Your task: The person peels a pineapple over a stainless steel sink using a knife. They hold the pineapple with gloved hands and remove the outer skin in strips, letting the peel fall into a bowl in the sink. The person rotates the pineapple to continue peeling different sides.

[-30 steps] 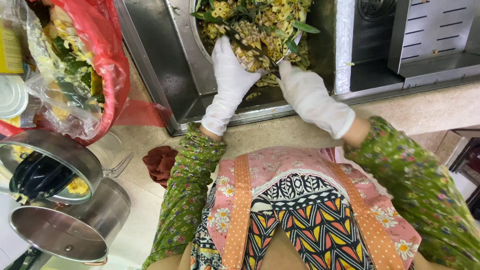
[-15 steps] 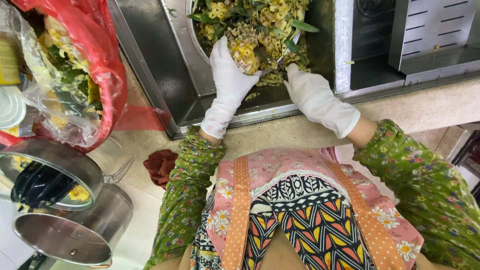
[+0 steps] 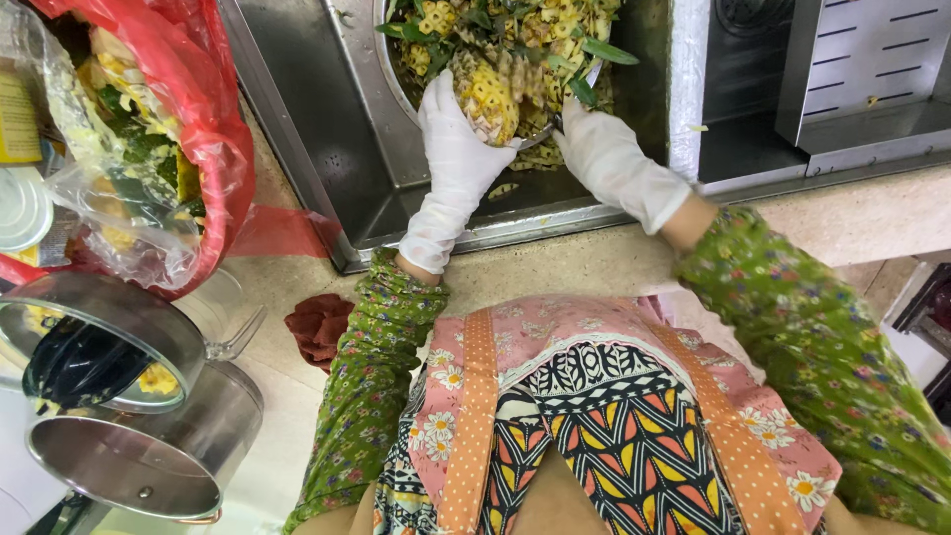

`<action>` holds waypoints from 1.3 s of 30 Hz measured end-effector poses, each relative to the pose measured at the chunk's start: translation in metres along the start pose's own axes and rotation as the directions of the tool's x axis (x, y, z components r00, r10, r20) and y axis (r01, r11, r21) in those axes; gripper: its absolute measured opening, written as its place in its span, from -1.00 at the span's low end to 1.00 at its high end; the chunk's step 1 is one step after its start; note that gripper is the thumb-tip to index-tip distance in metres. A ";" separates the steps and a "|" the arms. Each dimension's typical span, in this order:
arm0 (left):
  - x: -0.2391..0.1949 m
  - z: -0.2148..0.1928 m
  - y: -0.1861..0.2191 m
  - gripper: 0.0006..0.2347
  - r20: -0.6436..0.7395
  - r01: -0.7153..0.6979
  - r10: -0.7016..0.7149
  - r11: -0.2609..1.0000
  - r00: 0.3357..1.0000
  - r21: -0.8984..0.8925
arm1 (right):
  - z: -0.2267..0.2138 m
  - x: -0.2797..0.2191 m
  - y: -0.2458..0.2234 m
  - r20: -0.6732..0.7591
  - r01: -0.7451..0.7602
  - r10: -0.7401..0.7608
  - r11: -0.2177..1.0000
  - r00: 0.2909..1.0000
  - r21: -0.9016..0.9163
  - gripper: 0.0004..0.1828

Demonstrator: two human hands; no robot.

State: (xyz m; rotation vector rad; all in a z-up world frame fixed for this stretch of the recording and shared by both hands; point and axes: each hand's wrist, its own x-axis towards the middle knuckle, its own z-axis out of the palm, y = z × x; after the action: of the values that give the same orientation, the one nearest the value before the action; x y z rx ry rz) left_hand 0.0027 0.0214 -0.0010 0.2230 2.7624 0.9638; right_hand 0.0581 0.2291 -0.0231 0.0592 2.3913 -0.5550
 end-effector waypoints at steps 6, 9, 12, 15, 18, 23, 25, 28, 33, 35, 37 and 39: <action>0.001 -0.001 -0.007 0.09 0.004 0.068 -0.069 0.975 0.998 -0.210 | 0.010 0.053 0.001 -0.135 0.077 -0.055 0.983 0.989 0.167 -0.60; -0.004 0.001 -0.009 0.02 -0.035 0.085 -0.092 0.981 0.995 -0.174 | 0.009 0.044 0.007 -0.114 0.061 -0.041 0.982 0.993 0.180 -0.58; -0.005 0.003 -0.013 0.02 0.000 0.094 -0.095 0.984 0.995 -0.152 | 0.003 0.035 0.010 0.000 0.039 -0.039 0.996 0.999 0.078 -0.60; -0.010 0.004 -0.019 0.04 -0.008 0.072 -0.073 0.989 0.997 -0.126 | 0.009 0.038 0.008 -0.102 0.088 -0.081 0.993 0.992 0.073 -0.57; -0.014 0.005 -0.015 0.02 -0.042 0.097 -0.105 0.983 0.994 -0.159 | 0.019 0.047 0.008 -0.061 0.074 -0.068 0.993 0.996 0.093 -0.63; -0.003 -0.005 -0.001 0.02 -0.032 0.308 -0.327 0.916 0.945 -0.255 | 0.002 0.056 0.001 0.008 0.013 -0.014 0.987 1.000 0.161 -0.58; -0.004 -0.013 0.001 -0.03 -0.004 0.279 -0.284 0.942 0.959 -0.187 | -0.013 0.040 -0.010 0.004 0.017 -0.018 0.987 1.000 0.158 -0.57; 0.011 -0.019 0.008 0.01 0.025 0.037 -0.037 0.999 0.999 -0.021 | -0.043 -0.005 -0.025 -0.153 0.085 -0.072 0.993 0.986 0.084 -0.61; 0.025 -0.014 0.020 0.07 0.017 -0.030 0.029 0.995 0.999 0.096 | -0.051 -0.088 -0.032 -0.319 0.184 -0.204 0.978 0.925 -0.093 -0.79; 0.029 -0.010 0.024 0.05 0.002 0.031 -0.031 0.999 1.000 -0.033 | -0.041 -0.101 -0.021 -0.323 0.158 -0.203 0.975 0.924 -0.159 -0.81; 0.023 -0.006 0.026 0.04 0.007 0.063 -0.063 0.996 0.998 -0.066 | -0.027 -0.111 -0.011 -0.304 0.135 -0.187 0.974 0.934 -0.185 -0.83; 0.027 -0.004 0.026 0.06 0.008 0.041 -0.041 0.999 0.999 -0.005 | -0.023 -0.101 -0.005 -0.288 0.112 -0.161 0.977 0.944 -0.181 -0.83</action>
State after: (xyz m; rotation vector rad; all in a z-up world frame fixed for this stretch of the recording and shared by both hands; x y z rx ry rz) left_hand -0.0224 0.0444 0.0144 0.1690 2.7462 0.9572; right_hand 0.1209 0.2444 0.0577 -0.1030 2.7473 -0.4374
